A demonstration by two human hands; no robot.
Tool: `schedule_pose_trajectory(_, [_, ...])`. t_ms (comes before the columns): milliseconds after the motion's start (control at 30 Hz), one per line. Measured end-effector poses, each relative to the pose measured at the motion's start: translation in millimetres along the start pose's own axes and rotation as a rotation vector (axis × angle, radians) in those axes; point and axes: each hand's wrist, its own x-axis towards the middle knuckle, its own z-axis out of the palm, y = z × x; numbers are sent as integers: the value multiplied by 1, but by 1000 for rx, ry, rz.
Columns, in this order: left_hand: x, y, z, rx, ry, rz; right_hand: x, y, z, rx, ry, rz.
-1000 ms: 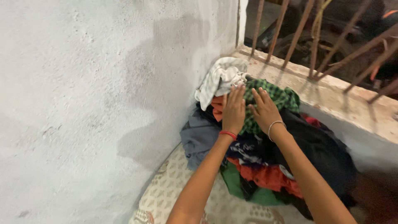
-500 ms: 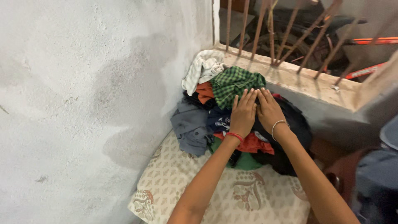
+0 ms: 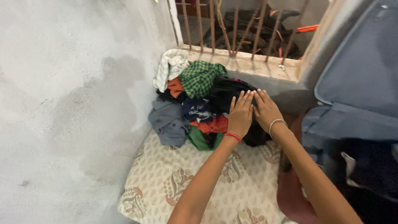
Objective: The person removes several items of clothing, including shirts and a hat, from a suitcase one by one and places them onto a pile on a nearby surface.
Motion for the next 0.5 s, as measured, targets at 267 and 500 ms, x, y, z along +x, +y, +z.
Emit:
schedule_pose_trajectory(267, [-21, 76, 32, -21, -49, 28, -69, 43, -43, 15, 6, 61])
schedule_pose_trajectory(500, [-30, 137, 73, -43, -89, 61, -121, 86, -86, 14, -22, 114])
